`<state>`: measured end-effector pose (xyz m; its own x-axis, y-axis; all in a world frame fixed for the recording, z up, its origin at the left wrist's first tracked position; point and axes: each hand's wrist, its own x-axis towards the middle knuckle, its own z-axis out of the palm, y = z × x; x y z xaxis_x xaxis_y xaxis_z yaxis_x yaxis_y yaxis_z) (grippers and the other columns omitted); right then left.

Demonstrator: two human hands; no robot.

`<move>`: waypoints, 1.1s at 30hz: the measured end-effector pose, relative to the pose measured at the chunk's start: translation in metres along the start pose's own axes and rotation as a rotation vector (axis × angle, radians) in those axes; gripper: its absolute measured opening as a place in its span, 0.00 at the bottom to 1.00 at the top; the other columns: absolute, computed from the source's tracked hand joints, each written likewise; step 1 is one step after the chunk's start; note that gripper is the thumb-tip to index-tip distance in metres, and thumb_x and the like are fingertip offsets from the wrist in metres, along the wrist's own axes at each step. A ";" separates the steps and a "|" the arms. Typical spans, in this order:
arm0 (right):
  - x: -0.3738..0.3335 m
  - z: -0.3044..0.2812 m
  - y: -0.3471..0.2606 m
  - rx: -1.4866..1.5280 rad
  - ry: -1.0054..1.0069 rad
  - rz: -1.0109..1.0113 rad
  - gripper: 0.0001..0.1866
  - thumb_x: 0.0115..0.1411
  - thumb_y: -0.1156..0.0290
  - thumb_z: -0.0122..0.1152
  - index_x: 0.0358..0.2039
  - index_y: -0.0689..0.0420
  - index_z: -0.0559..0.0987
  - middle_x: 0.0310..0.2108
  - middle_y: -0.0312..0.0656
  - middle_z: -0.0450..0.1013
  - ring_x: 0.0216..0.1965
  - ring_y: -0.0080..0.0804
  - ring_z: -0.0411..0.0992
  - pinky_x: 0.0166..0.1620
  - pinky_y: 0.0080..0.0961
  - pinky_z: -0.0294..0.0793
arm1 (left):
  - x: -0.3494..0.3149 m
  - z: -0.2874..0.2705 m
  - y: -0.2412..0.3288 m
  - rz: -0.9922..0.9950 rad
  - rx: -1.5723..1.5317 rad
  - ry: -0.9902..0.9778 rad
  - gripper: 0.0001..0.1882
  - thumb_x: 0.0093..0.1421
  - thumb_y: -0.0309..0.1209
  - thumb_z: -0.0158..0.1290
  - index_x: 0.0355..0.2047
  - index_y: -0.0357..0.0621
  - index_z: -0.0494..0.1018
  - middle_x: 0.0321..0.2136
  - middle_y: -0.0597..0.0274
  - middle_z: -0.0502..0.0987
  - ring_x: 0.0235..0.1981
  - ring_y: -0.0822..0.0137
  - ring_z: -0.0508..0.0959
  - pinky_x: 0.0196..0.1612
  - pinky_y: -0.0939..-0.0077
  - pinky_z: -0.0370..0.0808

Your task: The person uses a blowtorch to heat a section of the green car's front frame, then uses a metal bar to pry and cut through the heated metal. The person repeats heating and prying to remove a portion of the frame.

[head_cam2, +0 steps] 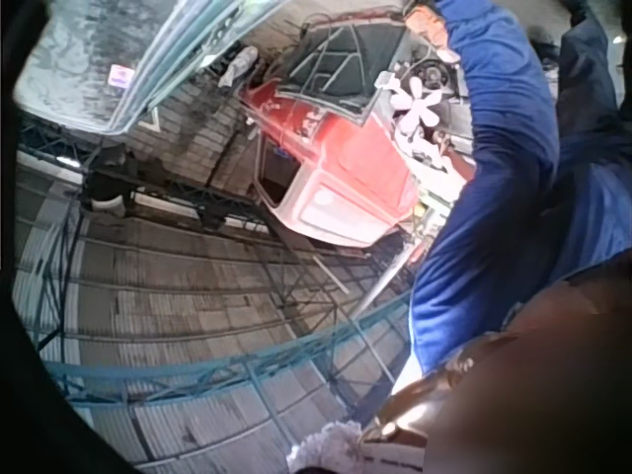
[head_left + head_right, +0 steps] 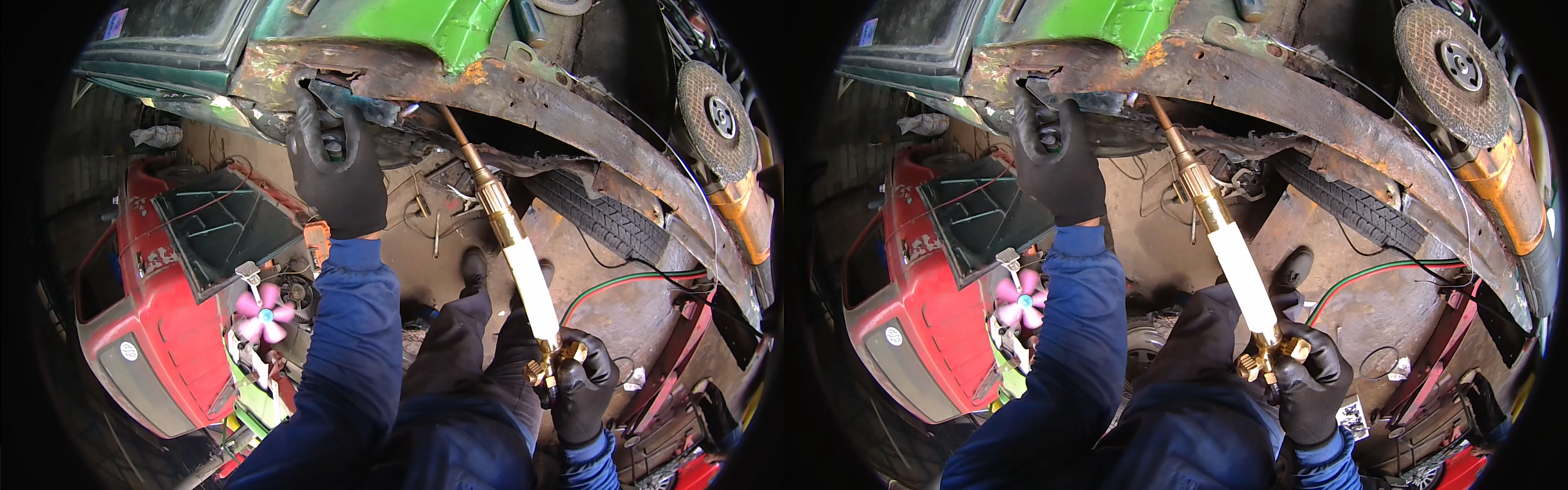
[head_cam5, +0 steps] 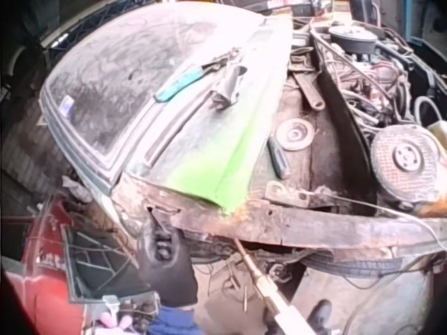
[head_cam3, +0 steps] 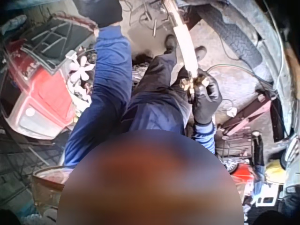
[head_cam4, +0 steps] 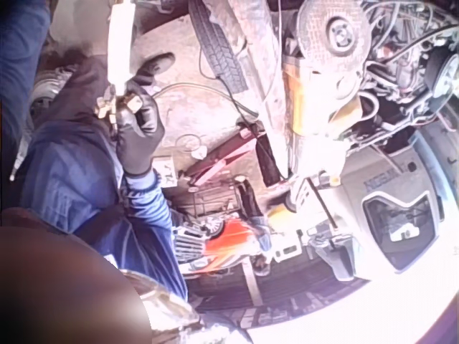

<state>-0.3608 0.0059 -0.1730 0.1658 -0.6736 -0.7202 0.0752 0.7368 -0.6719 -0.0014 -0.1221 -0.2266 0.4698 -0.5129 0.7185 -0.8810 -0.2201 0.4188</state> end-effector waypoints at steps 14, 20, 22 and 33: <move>0.018 0.025 -0.011 -0.047 -0.094 -0.077 0.17 0.65 0.71 0.65 0.51 0.66 0.82 0.41 0.41 0.82 0.42 0.25 0.78 0.49 0.27 0.79 | -0.042 -0.031 -0.004 -0.292 -0.260 -0.205 0.28 0.64 0.24 0.66 0.65 0.42 0.76 0.38 0.69 0.82 0.32 0.79 0.76 0.35 0.80 0.74; 0.021 0.029 -0.006 -0.045 -0.096 -0.069 0.17 0.66 0.69 0.65 0.51 0.66 0.83 0.41 0.39 0.81 0.43 0.25 0.77 0.49 0.28 0.78 | -0.111 -0.064 -0.019 -0.513 -0.243 -0.491 0.24 0.65 0.22 0.64 0.62 0.43 0.78 0.41 0.70 0.82 0.34 0.81 0.76 0.35 0.83 0.74; 0.024 0.033 0.001 -0.092 -0.076 -0.146 0.30 0.67 0.48 0.66 0.51 0.66 0.81 0.36 0.40 0.82 0.30 0.21 0.76 0.33 0.21 0.74 | -0.130 -0.070 -0.026 -0.531 -0.202 -0.581 0.23 0.66 0.22 0.64 0.62 0.43 0.79 0.42 0.70 0.82 0.35 0.81 0.76 0.35 0.83 0.74; 0.020 0.037 -0.002 -0.107 -0.109 -0.116 0.37 0.68 0.37 0.65 0.51 0.65 0.79 0.34 0.42 0.82 0.25 0.22 0.78 0.27 0.20 0.76 | -0.202 -0.087 -0.048 -0.601 -0.253 -0.755 0.19 0.65 0.28 0.65 0.56 0.43 0.81 0.35 0.61 0.81 0.25 0.74 0.77 0.31 0.75 0.76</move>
<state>-0.3214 -0.0071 -0.1795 0.2681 -0.7394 -0.6175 -0.0036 0.6402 -0.7682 -0.0491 0.0641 -0.3436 0.5973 -0.7866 -0.1565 -0.4292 -0.4784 0.7661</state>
